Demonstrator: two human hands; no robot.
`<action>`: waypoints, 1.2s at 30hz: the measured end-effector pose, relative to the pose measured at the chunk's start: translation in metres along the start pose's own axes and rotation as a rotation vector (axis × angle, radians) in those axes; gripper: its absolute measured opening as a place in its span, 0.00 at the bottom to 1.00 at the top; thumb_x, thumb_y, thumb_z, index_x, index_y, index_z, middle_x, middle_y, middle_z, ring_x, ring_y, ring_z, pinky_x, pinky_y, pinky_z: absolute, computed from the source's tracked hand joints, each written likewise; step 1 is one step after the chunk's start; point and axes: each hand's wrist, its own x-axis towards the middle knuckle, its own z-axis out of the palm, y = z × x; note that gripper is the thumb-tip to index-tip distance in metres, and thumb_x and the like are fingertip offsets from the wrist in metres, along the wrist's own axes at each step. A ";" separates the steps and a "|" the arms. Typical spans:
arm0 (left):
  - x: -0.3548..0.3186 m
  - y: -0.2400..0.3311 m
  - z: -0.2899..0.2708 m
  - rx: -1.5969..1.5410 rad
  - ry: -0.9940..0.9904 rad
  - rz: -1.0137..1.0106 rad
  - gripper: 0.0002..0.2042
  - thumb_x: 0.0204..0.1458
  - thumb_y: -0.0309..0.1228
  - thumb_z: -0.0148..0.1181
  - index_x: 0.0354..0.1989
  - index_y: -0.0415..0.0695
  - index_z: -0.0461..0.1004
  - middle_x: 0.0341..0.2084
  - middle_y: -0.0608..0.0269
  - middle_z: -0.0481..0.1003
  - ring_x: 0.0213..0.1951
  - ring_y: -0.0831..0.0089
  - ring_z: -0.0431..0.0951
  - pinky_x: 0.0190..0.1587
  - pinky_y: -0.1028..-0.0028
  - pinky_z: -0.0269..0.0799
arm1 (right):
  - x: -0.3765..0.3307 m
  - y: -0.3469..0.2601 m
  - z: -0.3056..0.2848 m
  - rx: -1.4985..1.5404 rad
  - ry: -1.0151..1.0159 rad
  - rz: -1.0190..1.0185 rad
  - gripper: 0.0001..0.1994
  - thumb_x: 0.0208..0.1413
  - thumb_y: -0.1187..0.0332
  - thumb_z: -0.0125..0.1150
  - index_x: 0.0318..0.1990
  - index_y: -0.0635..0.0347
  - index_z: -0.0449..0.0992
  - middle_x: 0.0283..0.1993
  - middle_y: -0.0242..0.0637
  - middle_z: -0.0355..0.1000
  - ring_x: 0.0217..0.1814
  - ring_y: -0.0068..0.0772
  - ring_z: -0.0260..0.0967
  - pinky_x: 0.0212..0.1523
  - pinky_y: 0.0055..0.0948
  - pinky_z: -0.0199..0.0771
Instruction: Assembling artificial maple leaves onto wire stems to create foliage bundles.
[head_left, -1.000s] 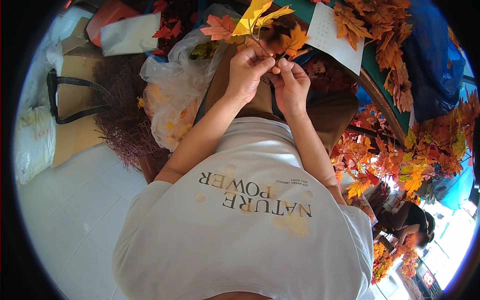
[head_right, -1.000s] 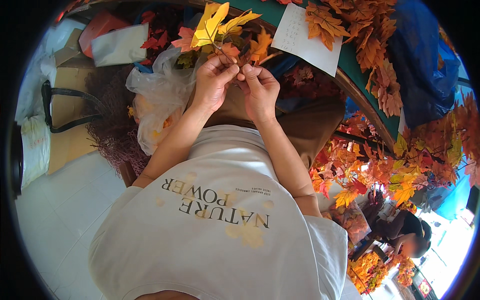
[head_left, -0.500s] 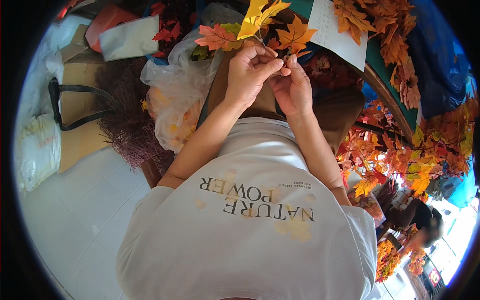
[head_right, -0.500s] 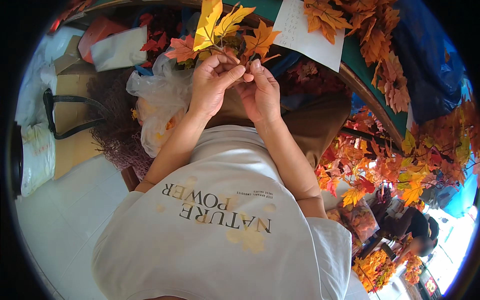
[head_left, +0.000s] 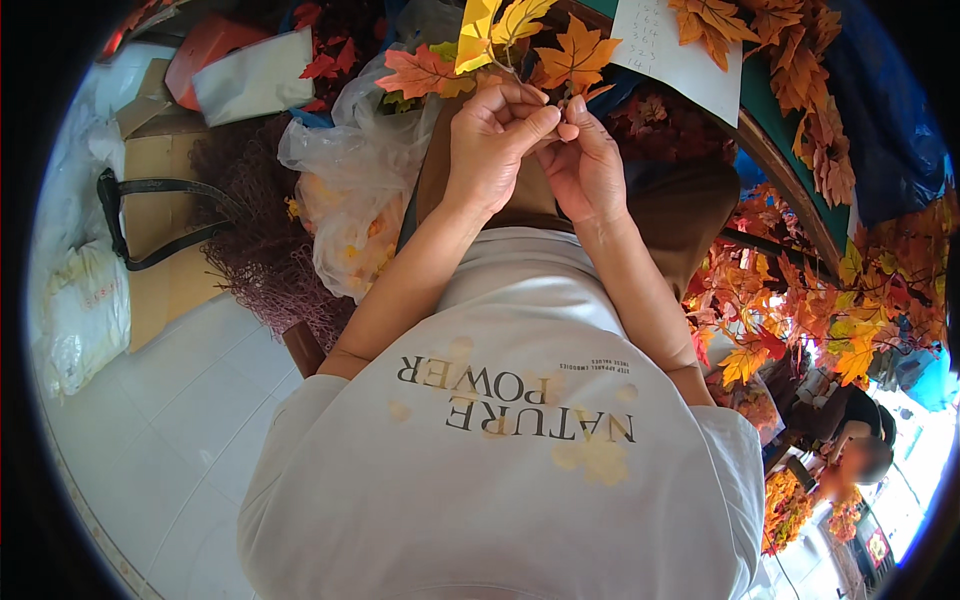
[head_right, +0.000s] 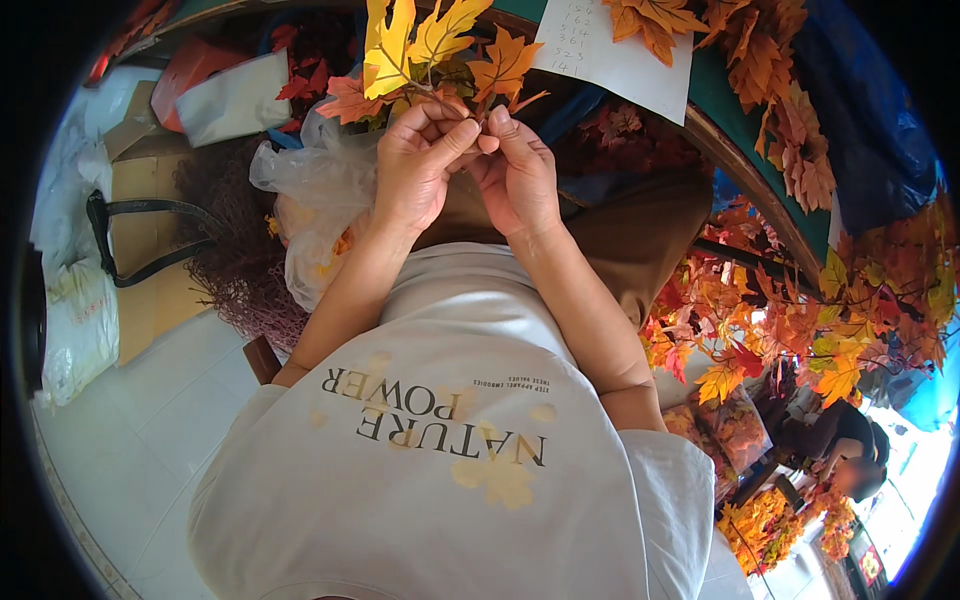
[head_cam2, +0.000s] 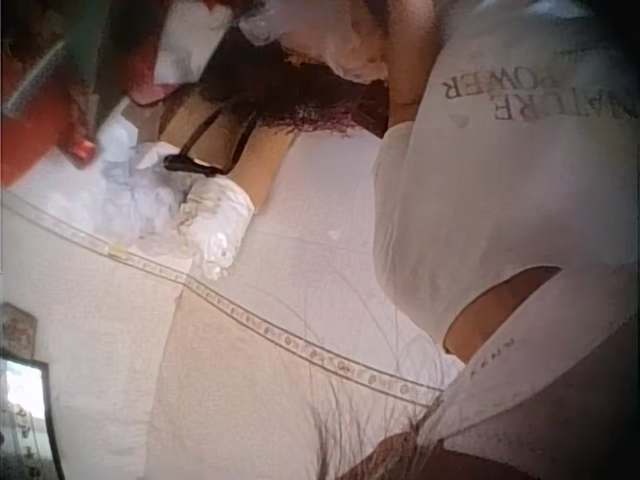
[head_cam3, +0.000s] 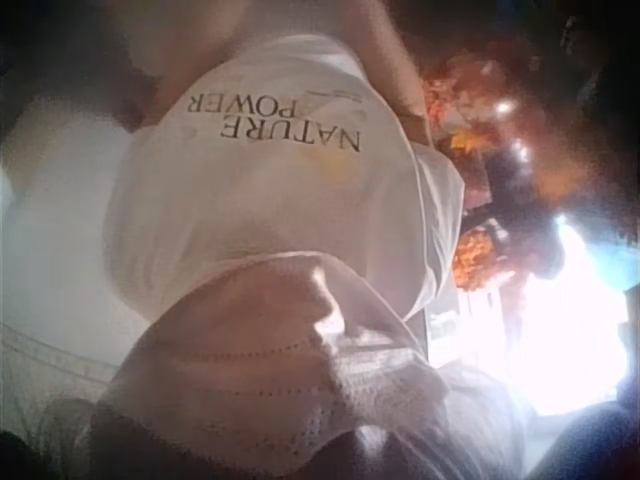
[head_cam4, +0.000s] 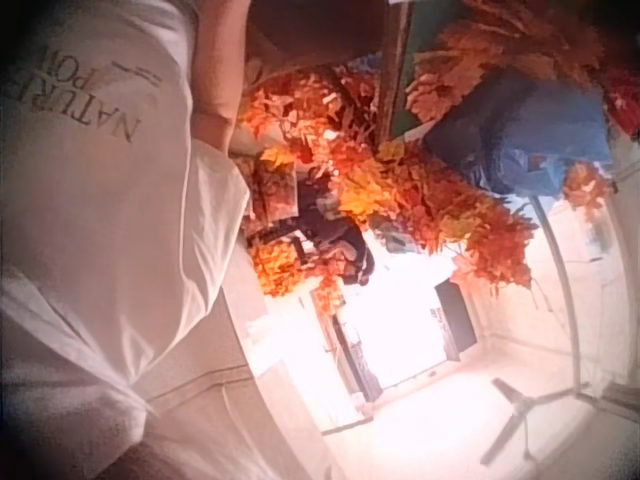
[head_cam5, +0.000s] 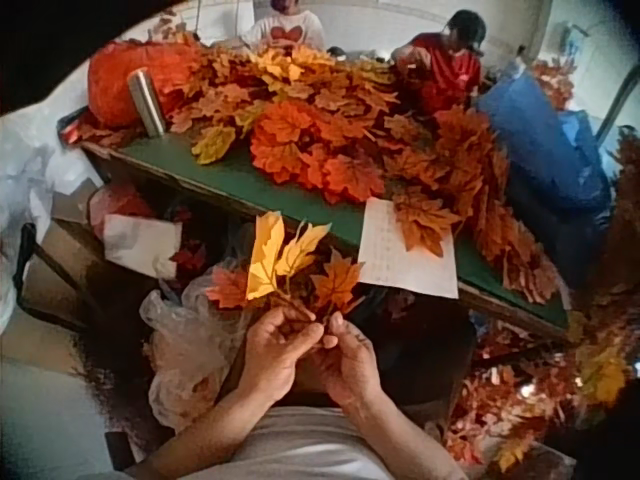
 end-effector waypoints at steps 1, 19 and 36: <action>0.000 0.000 0.001 0.001 -0.004 0.006 0.06 0.47 0.17 0.58 0.33 0.34 0.69 0.27 0.56 0.75 0.29 0.73 0.78 0.37 0.77 0.76 | 0.001 0.001 -0.002 0.005 0.002 -0.008 0.09 0.59 0.63 0.53 0.33 0.60 0.72 0.32 0.32 0.71 0.35 0.23 0.68 0.40 0.26 0.72; -0.002 0.000 0.002 -0.003 -0.016 0.001 0.05 0.48 0.17 0.58 0.33 0.34 0.69 0.26 0.57 0.76 0.27 0.74 0.78 0.35 0.78 0.75 | -0.002 0.002 -0.004 -0.090 0.029 -0.089 0.09 0.58 0.65 0.54 0.28 0.58 0.71 0.26 0.27 0.68 0.30 0.19 0.66 0.37 0.24 0.72; -0.010 0.037 0.019 0.255 -0.209 0.027 0.08 0.49 0.17 0.57 0.37 0.34 0.70 0.33 0.59 0.73 0.33 0.69 0.78 0.39 0.76 0.74 | -0.018 -0.009 0.021 0.010 0.065 -0.101 0.07 0.57 0.64 0.55 0.34 0.58 0.73 0.33 0.31 0.72 0.33 0.20 0.69 0.38 0.24 0.74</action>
